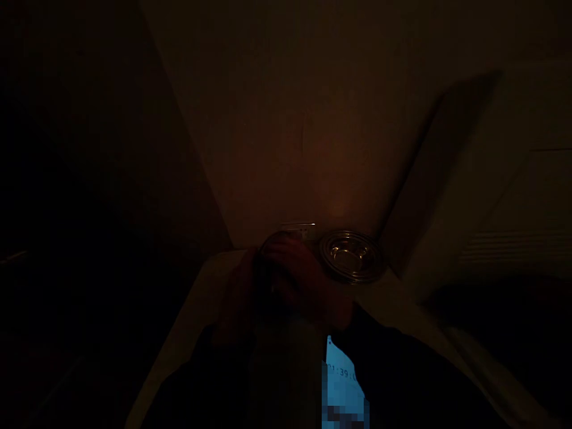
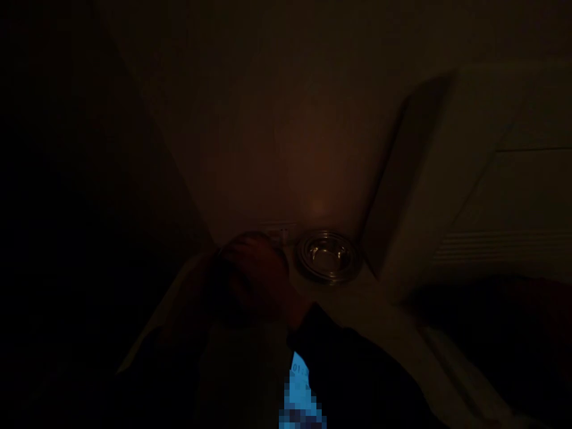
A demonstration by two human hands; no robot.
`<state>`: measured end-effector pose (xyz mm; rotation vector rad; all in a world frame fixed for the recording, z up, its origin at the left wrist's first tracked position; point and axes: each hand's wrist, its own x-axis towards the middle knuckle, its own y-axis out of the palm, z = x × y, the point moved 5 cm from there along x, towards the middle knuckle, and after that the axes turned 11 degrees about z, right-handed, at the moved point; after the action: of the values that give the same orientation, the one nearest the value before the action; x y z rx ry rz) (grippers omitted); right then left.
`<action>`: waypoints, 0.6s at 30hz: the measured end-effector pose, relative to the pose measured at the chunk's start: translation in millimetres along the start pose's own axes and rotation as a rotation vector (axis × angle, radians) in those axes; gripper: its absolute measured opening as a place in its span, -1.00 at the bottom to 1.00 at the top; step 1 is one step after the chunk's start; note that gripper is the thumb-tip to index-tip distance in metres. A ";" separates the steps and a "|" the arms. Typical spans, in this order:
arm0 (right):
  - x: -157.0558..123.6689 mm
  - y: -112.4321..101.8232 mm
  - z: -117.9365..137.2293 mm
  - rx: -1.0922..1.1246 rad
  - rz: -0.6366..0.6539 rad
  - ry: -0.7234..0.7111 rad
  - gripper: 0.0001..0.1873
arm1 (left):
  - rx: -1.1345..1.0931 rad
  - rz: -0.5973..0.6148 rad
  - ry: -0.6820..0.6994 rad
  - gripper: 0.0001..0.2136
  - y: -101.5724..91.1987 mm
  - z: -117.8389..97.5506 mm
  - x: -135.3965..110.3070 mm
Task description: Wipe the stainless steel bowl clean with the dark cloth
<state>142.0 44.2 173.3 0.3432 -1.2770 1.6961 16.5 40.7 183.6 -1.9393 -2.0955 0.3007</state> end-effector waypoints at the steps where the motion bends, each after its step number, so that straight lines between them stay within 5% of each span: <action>1: -3.7 3.0 6.8 0.064 -0.006 -0.004 -0.69 | -0.067 -0.027 -0.021 -0.75 -3.8 4.6 -1.6; 4: -22.3 0.8 1.0 0.347 -0.154 0.279 -0.74 | -0.095 -0.026 -0.012 -0.84 -11.6 13.2 -4.7; 9: -70.9 -7.9 -38.5 0.788 -0.502 0.826 -0.80 | 0.120 0.170 -0.010 -0.66 1.0 20.9 -13.5; 12: -90.8 -16.9 -50.6 0.883 -0.554 0.910 -0.76 | 0.305 0.280 0.102 -0.65 17.9 27.8 -22.1; 18: -119.2 -51.5 -55.9 0.946 -0.630 0.960 -0.78 | 0.765 0.264 0.191 -0.65 33.0 49.9 -36.4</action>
<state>261.0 31.1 98.1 0.3422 0.3588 1.4617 33.3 8.7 123.6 -1.6616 -1.3116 0.7971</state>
